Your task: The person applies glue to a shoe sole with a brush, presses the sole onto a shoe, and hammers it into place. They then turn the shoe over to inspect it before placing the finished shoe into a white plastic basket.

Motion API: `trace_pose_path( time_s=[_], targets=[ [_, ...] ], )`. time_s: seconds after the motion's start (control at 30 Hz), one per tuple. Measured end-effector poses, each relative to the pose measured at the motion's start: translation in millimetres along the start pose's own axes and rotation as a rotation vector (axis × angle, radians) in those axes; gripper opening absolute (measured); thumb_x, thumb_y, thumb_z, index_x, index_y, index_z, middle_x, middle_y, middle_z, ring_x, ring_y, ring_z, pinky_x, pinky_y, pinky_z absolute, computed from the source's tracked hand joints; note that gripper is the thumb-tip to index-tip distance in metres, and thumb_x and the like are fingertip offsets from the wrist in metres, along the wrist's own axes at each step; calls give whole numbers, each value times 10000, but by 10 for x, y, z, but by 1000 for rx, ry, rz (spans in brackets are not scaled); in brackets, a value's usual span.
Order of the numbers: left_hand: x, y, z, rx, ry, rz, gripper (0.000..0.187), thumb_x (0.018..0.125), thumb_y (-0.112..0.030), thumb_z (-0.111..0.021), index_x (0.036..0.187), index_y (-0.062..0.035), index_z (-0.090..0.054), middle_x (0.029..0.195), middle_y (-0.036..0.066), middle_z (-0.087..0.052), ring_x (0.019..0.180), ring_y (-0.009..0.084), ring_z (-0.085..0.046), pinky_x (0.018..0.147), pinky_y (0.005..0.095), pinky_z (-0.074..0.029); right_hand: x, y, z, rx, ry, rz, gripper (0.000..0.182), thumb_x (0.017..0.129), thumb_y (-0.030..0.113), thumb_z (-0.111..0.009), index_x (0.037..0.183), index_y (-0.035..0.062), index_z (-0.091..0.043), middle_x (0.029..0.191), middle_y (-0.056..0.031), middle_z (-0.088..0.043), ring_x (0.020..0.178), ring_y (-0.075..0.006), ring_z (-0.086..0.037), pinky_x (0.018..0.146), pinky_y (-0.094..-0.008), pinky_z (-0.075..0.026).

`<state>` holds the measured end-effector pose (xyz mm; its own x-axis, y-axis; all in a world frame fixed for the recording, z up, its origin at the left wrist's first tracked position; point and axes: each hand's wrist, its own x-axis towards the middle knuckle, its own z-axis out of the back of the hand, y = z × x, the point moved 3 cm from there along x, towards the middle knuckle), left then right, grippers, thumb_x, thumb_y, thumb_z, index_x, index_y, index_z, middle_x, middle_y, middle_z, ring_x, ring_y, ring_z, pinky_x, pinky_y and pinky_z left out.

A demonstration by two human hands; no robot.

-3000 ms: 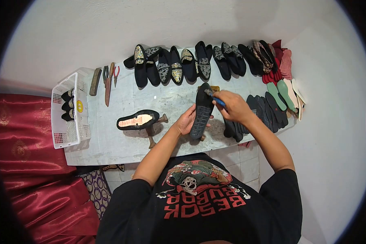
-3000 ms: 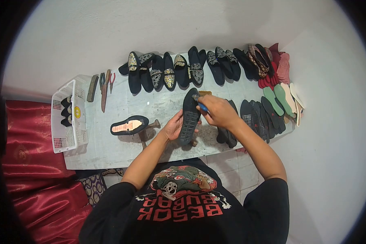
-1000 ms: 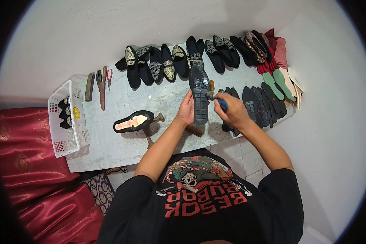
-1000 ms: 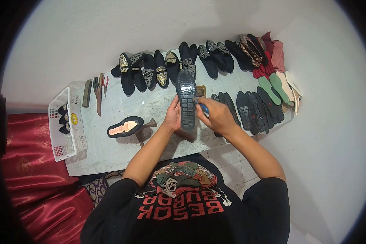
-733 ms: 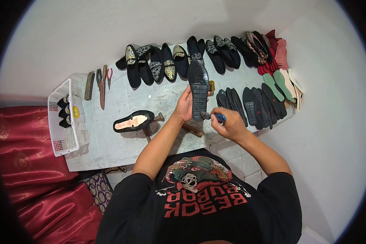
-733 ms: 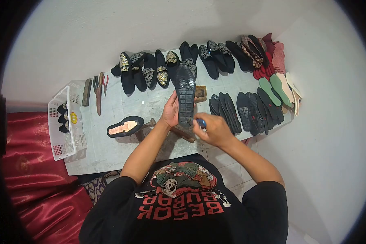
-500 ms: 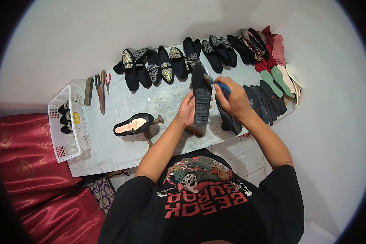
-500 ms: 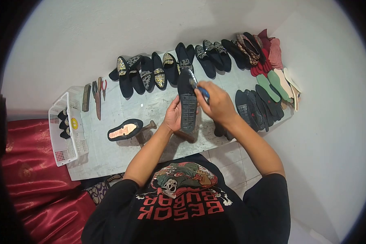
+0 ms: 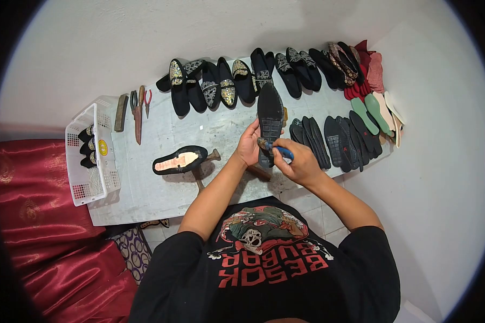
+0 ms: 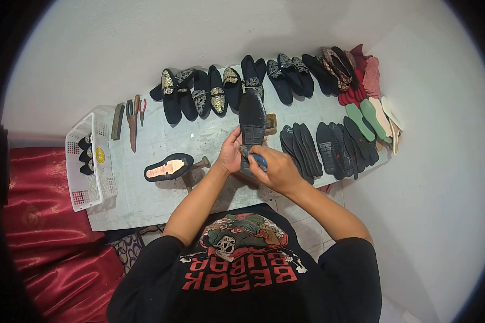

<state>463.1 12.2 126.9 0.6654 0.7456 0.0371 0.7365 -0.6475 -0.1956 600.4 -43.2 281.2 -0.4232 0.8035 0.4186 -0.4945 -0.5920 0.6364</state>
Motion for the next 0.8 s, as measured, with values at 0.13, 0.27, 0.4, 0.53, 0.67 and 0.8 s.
trace_pose_path(
  time_s=[0.13,0.27,0.4,0.53,0.67,0.8],
  targets=[
    [45,65,-33,-97,-30,-13,559,1121,-436,-294,1450,-46,-523,1379,163,-636,1246,305,-630,1117,460,-474,172,-128,114,31,-103,-74,204,926,99,-704,1067,-30,-631,887,-175,-701,730,-355,-710,652,-402,-558],
    [87,74,-168,-64,-139,-34,548,1117,-440,-304,1431,-61,-546,1356,141,-652,1217,280,-646,1092,441,-490,222,-121,134,28,-163,-104,199,925,89,-704,1066,-33,-634,898,-173,-706,735,-354,-713,654,-401,-558],
    [174,-70,-110,45,28,-51,569,1112,-469,-293,1419,-70,-560,1317,154,-669,1162,277,-676,1035,448,-535,-1,-8,-10,-29,-103,-15,209,915,113,-715,1066,-2,-629,892,-169,-704,718,-342,-712,642,-407,-555],
    [171,-116,-165,26,-42,-71,586,1111,-488,-280,1430,-79,-552,1306,179,-668,1135,299,-689,1010,462,-554,-39,58,44,49,-18,-167,199,914,110,-714,1046,-12,-628,879,-168,-701,708,-334,-712,642,-405,-558],
    [156,-58,-342,-63,-123,-101,589,1113,-493,-277,1424,-75,-551,1307,187,-665,1145,307,-683,1005,458,-561,155,13,100,-4,-160,-44,200,917,110,-712,1037,-22,-622,855,-169,-696,710,-339,-709,650,-402,-561],
    [197,-70,-218,-75,-26,-96,608,1120,-488,-254,1431,-50,-539,1344,239,-635,1218,365,-645,1065,522,-514,159,-9,70,-29,-180,5,204,913,118,-718,1038,-14,-626,848,-169,-695,712,-336,-711,649,-397,-561]
  ],
)
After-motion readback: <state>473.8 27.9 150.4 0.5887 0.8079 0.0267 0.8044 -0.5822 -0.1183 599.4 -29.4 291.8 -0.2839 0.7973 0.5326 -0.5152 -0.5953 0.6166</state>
